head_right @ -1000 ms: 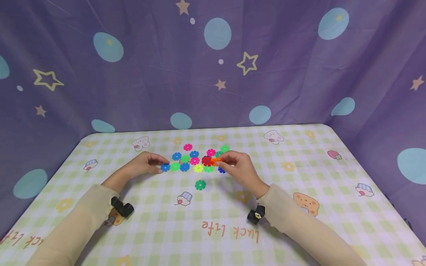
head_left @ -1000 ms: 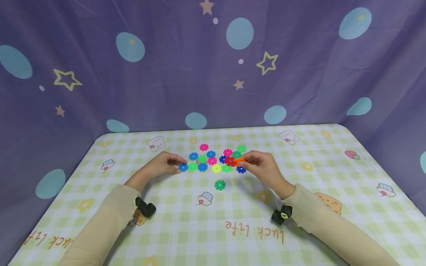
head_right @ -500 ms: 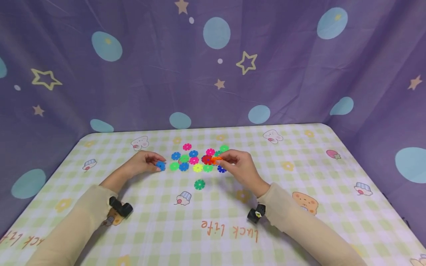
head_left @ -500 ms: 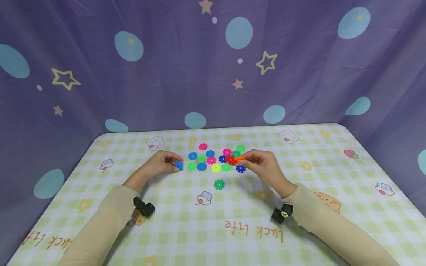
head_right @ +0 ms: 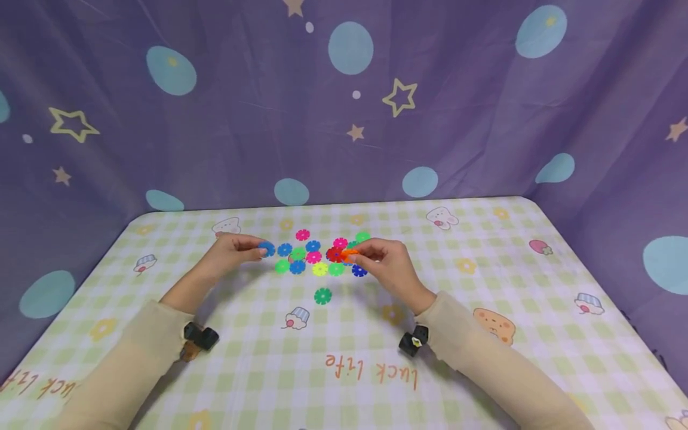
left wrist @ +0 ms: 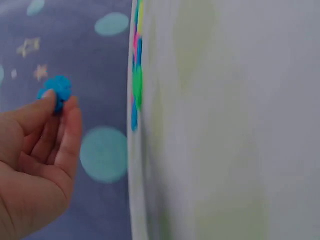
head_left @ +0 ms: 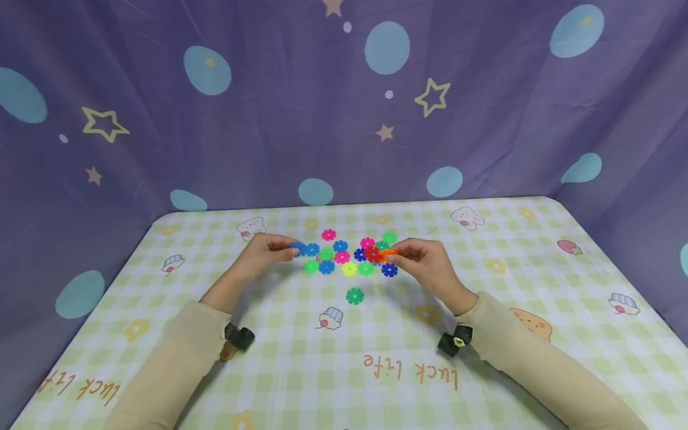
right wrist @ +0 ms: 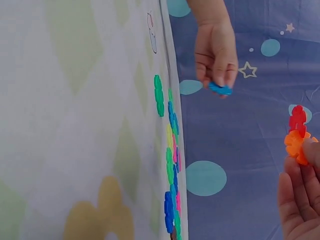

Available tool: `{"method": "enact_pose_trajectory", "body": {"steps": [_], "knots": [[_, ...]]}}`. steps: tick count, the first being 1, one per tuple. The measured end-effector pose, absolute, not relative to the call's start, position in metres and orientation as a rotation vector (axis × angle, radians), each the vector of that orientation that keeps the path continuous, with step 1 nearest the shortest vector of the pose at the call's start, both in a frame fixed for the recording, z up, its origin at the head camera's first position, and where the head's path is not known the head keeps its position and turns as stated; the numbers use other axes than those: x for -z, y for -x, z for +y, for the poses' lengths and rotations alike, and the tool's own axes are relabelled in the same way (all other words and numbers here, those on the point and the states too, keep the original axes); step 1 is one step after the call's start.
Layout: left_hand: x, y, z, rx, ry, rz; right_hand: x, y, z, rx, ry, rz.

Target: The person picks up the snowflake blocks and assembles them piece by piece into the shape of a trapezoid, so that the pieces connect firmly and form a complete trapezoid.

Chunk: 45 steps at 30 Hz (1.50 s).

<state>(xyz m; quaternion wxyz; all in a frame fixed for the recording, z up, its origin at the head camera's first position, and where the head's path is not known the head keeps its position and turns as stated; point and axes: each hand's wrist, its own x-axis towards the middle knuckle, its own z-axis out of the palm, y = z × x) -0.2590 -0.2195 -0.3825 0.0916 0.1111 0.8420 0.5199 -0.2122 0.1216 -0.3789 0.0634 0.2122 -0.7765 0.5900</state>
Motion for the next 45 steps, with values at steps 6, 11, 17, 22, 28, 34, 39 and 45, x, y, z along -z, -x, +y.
{"method": "enact_pose_trajectory", "body": {"steps": [6, 11, 17, 22, 28, 34, 39, 45], "knots": [[0.374, 0.241, -0.18, -1.676, -0.415, 2.424, 0.379, 0.213, 0.121, -1.798, -0.654, -2.313], [0.369, 0.227, -0.151, -1.804, -0.44, 2.419, 0.378, 0.213, 0.119, -1.809, -0.658, -2.313], [0.365, 0.216, -0.129, -1.857, -0.533, 2.465, 0.378, 0.214, 0.119, -1.807, -0.686, -2.312], [0.364, 0.212, -0.123, -1.869, -0.594, 2.49, 0.379, 0.214, 0.119, -1.814, -0.696, -2.312], [0.366, 0.212, -0.119, -1.868, -0.658, 2.493, 0.376, 0.21, 0.118, -1.804, -0.729, -2.308], [0.366, 0.211, -0.113, -1.897, -0.657, 2.495, 0.352, 0.196, 0.112, -1.782, -0.721, -2.311], [0.364, 0.211, -0.108, -1.898, -0.614, 2.536, 0.354, 0.197, 0.112, -1.779, -0.715, -2.273], [0.358, 0.208, -0.102, -1.845, -0.614, 2.599, 0.356, 0.195, 0.112, -1.764, -0.706, -2.23]]}}
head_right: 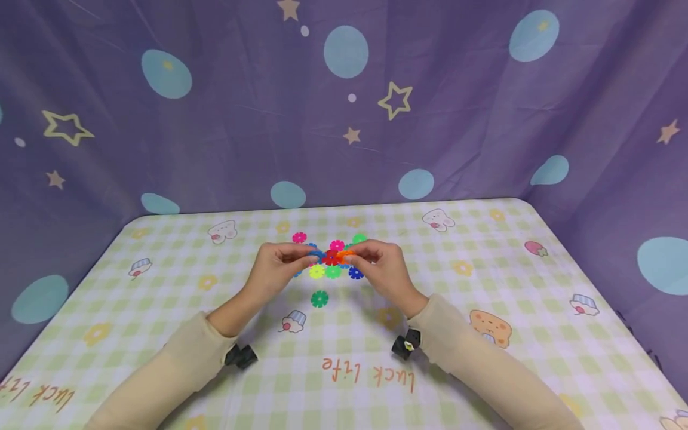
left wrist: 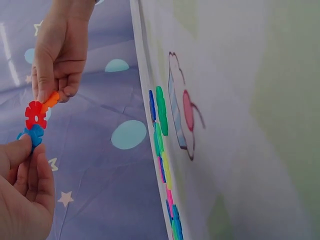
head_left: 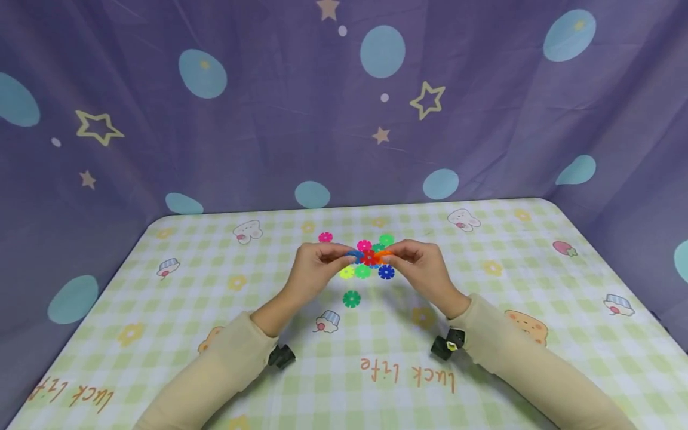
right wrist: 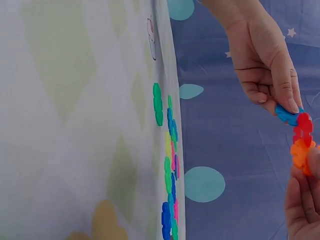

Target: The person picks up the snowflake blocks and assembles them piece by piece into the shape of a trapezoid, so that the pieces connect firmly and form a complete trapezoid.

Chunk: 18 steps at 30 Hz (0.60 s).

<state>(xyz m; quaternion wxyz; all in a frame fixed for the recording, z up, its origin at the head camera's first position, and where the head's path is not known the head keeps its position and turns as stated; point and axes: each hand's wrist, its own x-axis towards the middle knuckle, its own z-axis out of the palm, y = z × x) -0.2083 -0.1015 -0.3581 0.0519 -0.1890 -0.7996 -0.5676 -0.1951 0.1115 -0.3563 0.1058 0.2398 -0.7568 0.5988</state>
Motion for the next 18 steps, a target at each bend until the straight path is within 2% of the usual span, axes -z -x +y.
{"method": "enact_pose_trajectory", "body": {"steps": [11, 18], "knots": [[0.362, 0.208, -0.101, 1.721, 0.589, -2.413, 0.357, 0.193, 0.112, -1.811, -0.704, -2.207], [0.366, 0.213, -0.102, 1.807, 0.497, -2.424, 0.366, 0.198, 0.116, -1.928, -0.721, -2.222]]}}
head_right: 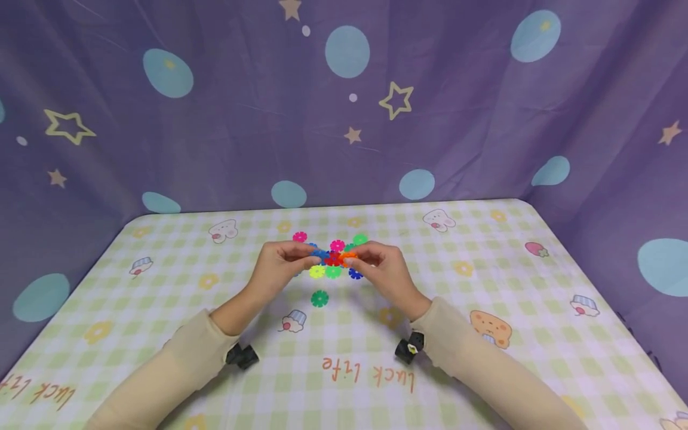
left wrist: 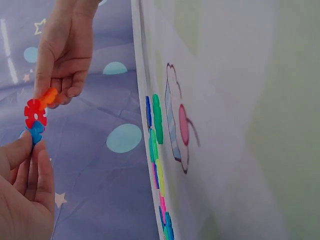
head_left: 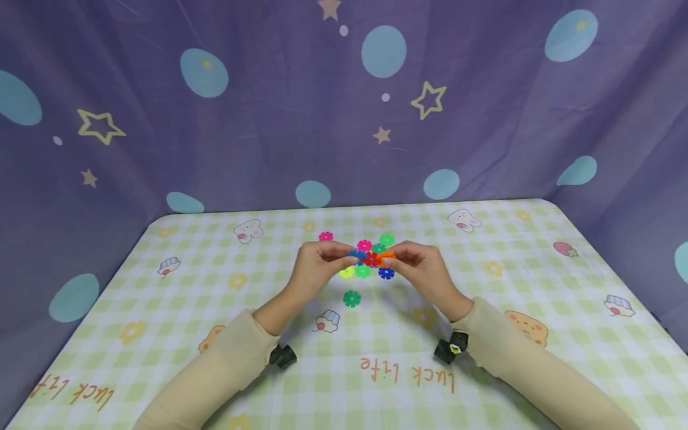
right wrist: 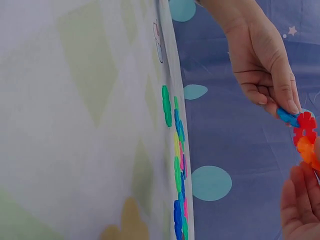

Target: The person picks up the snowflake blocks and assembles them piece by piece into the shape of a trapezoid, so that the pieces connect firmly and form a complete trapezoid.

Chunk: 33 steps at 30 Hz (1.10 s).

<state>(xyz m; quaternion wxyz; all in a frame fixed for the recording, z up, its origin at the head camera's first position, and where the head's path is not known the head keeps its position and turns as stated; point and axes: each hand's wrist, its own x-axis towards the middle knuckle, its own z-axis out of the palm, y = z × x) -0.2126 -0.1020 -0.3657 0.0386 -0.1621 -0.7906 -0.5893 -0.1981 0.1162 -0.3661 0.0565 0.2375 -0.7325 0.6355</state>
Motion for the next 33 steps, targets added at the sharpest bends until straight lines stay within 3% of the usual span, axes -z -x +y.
{"method": "enact_pose_trajectory", "body": {"steps": [7, 22, 33], "knots": [[0.368, 0.214, -0.1, 1.815, 0.486, -2.444, 0.386, 0.21, 0.116, -2.033, -0.7, -2.2], [0.369, 0.211, -0.089, 1.922, 0.598, -2.42, 0.383, 0.21, 0.108, -1.934, -0.711, -2.289], [0.377, 0.242, -0.155, 2.077, 0.309, -2.616, 0.37, 0.203, 0.119, -1.922, -0.571, -2.342]]}}
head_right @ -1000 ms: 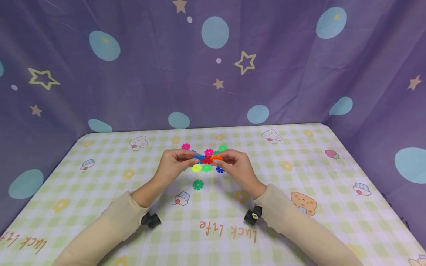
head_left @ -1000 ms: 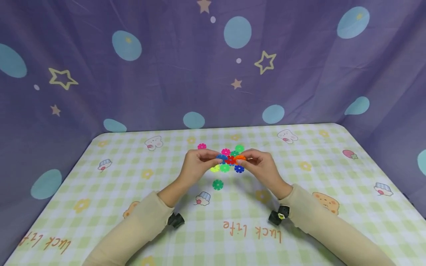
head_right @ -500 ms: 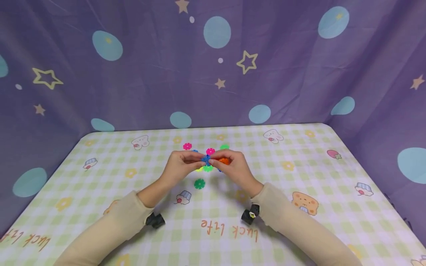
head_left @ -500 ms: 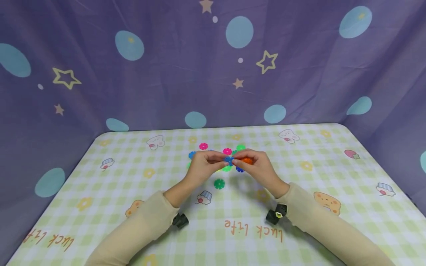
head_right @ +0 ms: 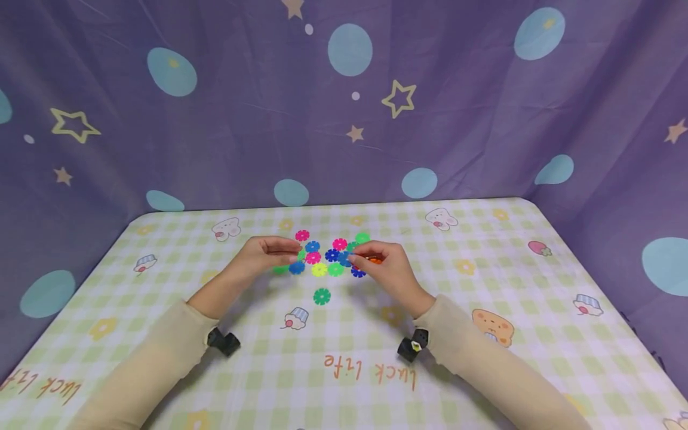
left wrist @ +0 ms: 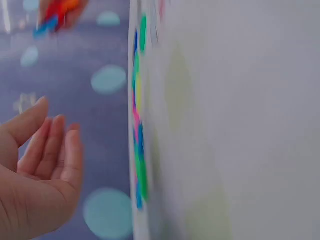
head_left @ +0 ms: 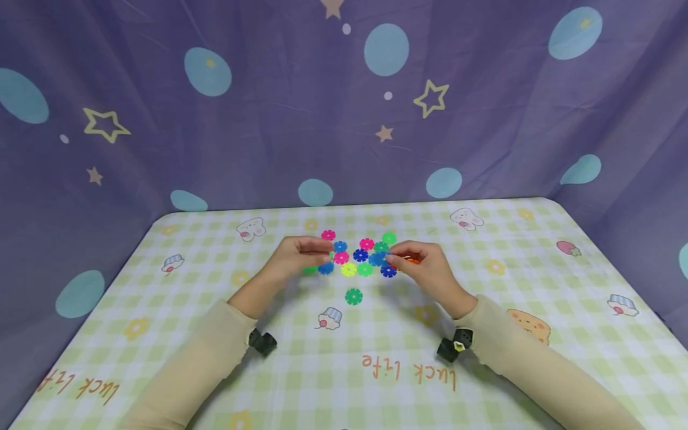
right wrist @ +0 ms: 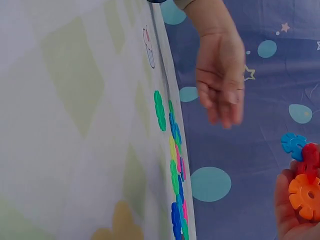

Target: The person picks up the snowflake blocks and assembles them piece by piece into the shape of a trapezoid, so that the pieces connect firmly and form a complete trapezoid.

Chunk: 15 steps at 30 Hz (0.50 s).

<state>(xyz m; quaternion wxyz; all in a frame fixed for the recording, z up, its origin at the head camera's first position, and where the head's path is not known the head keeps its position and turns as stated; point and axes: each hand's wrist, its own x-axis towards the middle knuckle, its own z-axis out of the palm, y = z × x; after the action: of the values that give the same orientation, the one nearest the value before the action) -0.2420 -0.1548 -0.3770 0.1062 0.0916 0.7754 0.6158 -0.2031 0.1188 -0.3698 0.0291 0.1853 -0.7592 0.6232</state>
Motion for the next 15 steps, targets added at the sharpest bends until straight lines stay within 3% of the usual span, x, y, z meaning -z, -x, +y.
{"method": "enact_pose_trajectory", "body": {"steps": [8, 15], "knots": [[0.395, 0.264, -0.199, -1.507, -0.279, 2.391, 0.382, 0.21, 0.123, -1.942, -0.58, -2.313], [0.405, 0.273, -0.207, -1.297, -0.328, 2.466, 0.382, 0.21, 0.122, -2.02, -0.616, -2.27]]}}
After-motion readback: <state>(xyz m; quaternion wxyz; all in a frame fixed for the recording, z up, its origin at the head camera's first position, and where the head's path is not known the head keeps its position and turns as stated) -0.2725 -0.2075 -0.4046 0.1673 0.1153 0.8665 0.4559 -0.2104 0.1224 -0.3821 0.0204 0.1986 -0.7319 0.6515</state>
